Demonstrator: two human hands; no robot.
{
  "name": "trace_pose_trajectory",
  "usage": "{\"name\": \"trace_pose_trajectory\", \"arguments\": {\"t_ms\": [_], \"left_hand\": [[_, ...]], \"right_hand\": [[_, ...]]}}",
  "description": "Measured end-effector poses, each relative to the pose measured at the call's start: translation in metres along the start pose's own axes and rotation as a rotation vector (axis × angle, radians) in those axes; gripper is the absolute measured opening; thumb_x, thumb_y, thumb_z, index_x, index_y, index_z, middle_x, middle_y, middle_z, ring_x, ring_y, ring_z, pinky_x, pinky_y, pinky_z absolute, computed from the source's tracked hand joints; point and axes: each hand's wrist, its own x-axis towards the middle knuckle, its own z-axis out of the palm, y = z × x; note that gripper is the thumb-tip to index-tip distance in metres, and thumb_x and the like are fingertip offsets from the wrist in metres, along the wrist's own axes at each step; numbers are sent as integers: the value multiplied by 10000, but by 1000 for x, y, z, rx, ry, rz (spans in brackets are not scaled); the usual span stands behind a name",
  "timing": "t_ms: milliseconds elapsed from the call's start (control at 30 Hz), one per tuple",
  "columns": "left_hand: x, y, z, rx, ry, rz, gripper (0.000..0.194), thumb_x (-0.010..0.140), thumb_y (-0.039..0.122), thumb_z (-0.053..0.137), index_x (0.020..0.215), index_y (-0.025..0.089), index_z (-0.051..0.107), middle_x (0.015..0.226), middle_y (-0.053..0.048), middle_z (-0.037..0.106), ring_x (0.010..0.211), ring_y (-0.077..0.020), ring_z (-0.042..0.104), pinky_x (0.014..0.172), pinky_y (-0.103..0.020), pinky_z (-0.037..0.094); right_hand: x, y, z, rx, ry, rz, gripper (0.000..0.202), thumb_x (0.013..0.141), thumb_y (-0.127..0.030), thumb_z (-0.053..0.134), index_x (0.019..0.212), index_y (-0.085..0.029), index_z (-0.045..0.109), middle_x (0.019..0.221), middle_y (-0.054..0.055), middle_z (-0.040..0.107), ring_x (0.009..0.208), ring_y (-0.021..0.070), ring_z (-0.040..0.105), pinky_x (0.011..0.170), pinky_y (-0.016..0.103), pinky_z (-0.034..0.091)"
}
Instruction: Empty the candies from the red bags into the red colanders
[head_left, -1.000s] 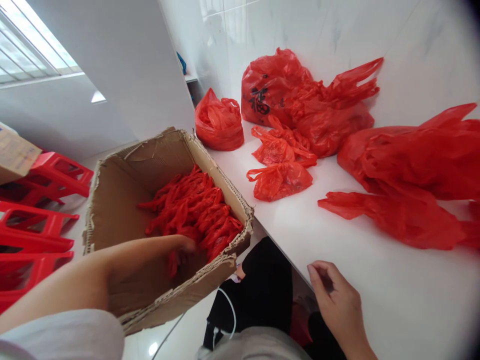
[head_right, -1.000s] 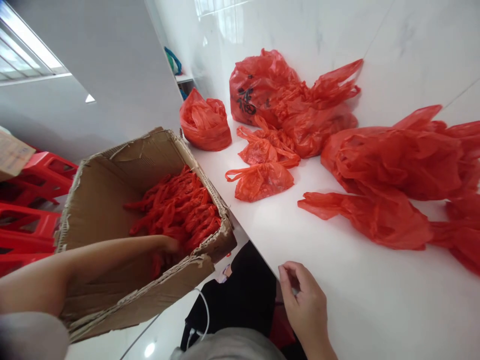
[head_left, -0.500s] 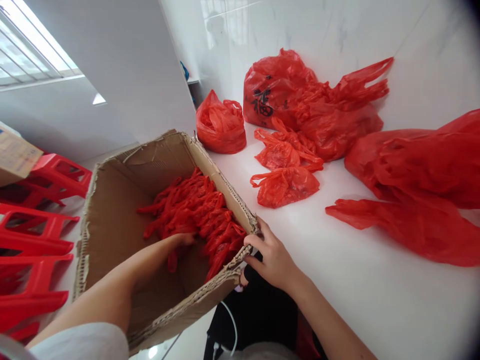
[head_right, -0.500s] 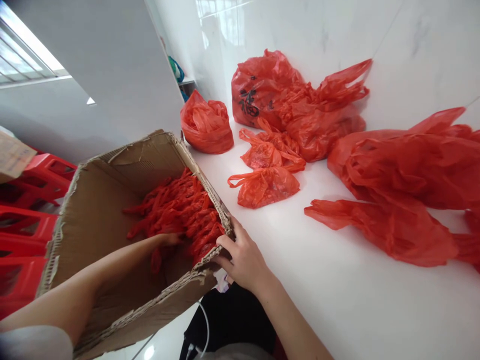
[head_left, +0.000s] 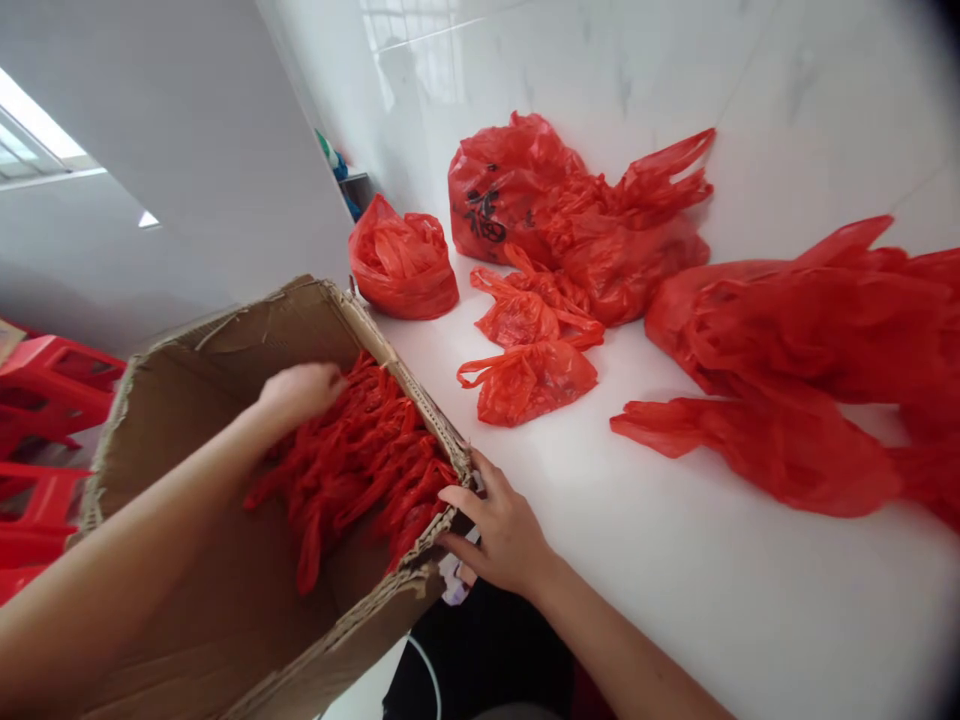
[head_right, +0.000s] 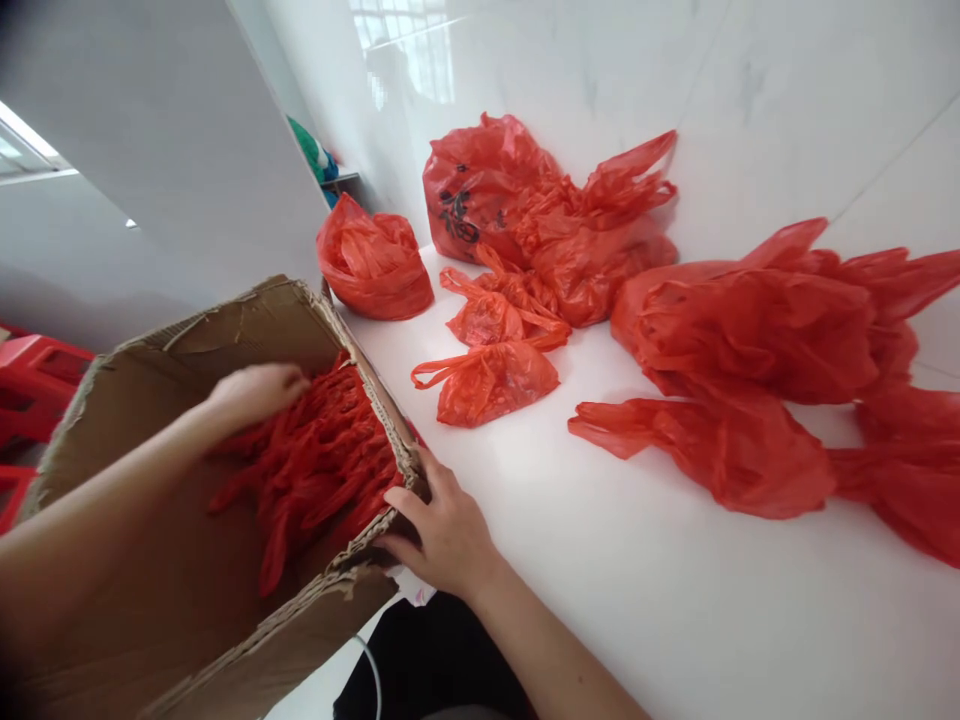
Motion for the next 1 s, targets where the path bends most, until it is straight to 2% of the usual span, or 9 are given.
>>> {"name": "trace_pose_trajectory", "arguments": {"t_ms": [100,233,333,400,533,600,733,833,1000], "left_hand": [[7,77,-14,137,223,191,422,954,509,371,1053,182,619,1043,-54,651,1011,-229,559,943,-377,403],[24,182,40,171,86,471,556,857,567,522,1263,189,563,1214,-118,625,1106,-280,562,943,-386,424],[43,225,75,140,-74,481,475,819,475,612,1150,136,634,1119,-145,665,1074,-311,593,905,-409,454],[50,232,72,111,-140,485,330,832,418,606,978,135,691,958,-100,706,948,-262,646,844,-362,489],[29,200,13,-314,-327,468,387,878,477,548,997,140,697,926,-75,731,845,-196,683,798,-321,538],[8,168,-23,-682,-417,337,412,859,470,594,1086,136,673,976,-95,736,878,-203,695,846,-355,543],[-34,83,-62,-856,-396,-31,497,834,484,625,1209,159,612,1018,-71,746,928,-223,698,841,-331,546],[-56,13,-50,-777,-565,-217,646,782,611,607,1269,189,563,1095,-55,733,1046,-277,663,842,-323,533],[-77,-68,18,-439,-824,-357,637,613,663,679,986,147,690,962,-94,760,931,-323,692,712,-353,543]], "right_hand": [[0,0,-1,23,6,-1,424,833,-438,660,1205,-244,604,1522,160,270,1278,298,448,975,421,485],[-4,2,-3,21,2,-2,409,833,-373,665,1216,-248,595,1494,157,314,1252,290,468,934,418,509],[-6,3,-6,-2,-19,5,415,836,-358,657,1232,-253,591,1474,162,342,1221,297,491,903,427,524],[-7,3,-6,-10,-18,5,408,846,-356,646,1235,-247,593,1477,169,339,1213,296,496,894,418,528],[-6,3,-5,13,4,0,362,870,-337,618,1220,-247,604,1503,153,313,1211,274,497,906,393,525],[-5,3,-5,37,10,-5,353,871,-325,614,1216,-246,608,1501,150,315,1230,278,487,916,395,524],[-4,3,-5,62,37,-16,341,870,-297,610,1206,-239,610,1493,146,320,1247,285,479,923,404,527],[-4,2,-6,66,52,-20,333,883,-287,590,1213,-247,601,1491,132,323,1231,271,491,901,385,539],[-5,0,-6,64,40,-9,333,890,-282,580,1221,-255,594,1485,125,330,1264,278,469,910,388,535]]}}
